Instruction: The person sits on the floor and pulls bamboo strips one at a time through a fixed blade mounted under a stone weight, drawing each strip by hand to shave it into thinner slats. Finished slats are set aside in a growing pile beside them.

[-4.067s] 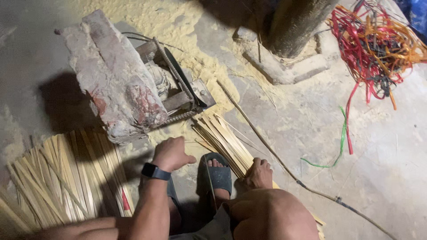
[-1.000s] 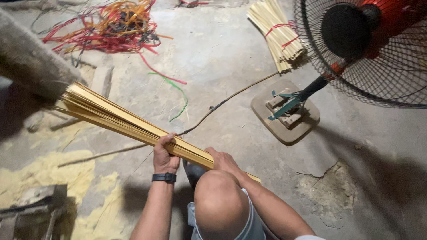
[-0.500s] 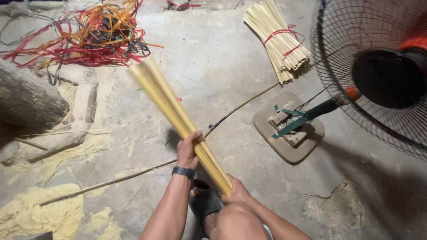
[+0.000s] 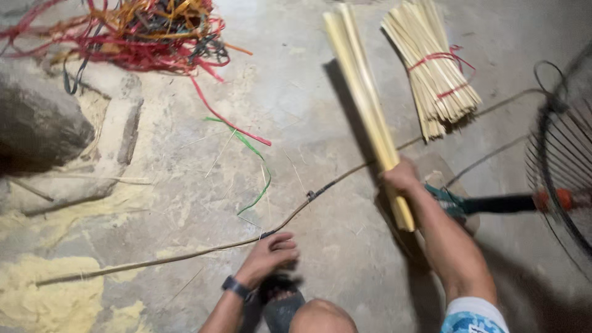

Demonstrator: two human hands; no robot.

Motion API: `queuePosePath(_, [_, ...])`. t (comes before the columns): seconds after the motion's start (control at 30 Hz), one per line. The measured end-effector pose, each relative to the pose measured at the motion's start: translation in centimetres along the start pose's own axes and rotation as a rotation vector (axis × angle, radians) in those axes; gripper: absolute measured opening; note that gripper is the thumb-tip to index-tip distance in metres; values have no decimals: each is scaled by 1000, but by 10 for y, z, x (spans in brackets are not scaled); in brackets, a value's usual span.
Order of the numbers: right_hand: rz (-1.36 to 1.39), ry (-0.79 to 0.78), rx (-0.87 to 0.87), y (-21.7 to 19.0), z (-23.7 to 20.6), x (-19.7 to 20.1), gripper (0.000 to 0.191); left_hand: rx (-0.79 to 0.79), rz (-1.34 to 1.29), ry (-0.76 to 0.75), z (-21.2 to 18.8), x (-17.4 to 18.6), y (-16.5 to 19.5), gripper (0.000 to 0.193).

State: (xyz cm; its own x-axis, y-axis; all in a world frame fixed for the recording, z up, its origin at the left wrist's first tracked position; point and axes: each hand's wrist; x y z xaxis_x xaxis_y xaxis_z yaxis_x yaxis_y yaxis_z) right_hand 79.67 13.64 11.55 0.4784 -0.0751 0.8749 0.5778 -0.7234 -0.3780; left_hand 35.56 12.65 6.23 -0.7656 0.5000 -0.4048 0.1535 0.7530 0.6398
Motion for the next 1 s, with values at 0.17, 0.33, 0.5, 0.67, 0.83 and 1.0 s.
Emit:
queuePosePath(0.17, [-390,153,-59,-2,66,11,69,-85,-98,293,-14,58,-43,60])
queuePosePath(0.33, [-476,33,-258,1,55,-20,131,-16,-220,371,-28,78,-75,56])
queuePosePath(0.5, [-578,21,-265,-9,46,-15,153,35,-228,393,-36,78,-83,57])
queuePosePath(0.67, [-667,53,-133,4,20,-24,149,76,-102,401,-50,81,-70,60])
queuePosePath(0.83, [-657,251,166,7,-21,-43,116,-4,127,379,-78,79,-52,70])
queuePosePath(1.0, [-309,252,747,-56,-103,-97,66,-282,738,276,-144,80,-35,72])
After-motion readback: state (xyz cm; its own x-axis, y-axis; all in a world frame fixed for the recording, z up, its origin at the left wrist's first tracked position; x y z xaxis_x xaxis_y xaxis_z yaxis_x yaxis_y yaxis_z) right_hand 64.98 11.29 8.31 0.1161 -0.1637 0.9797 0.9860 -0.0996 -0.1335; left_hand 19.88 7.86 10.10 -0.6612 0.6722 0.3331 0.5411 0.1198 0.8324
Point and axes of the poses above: each hand's wrist, its own z-axis towards the middle knuckle, its own x-axis out of the back of the hand, y = z × x, and after that the axes turned 3 degrees about -z, right-handed
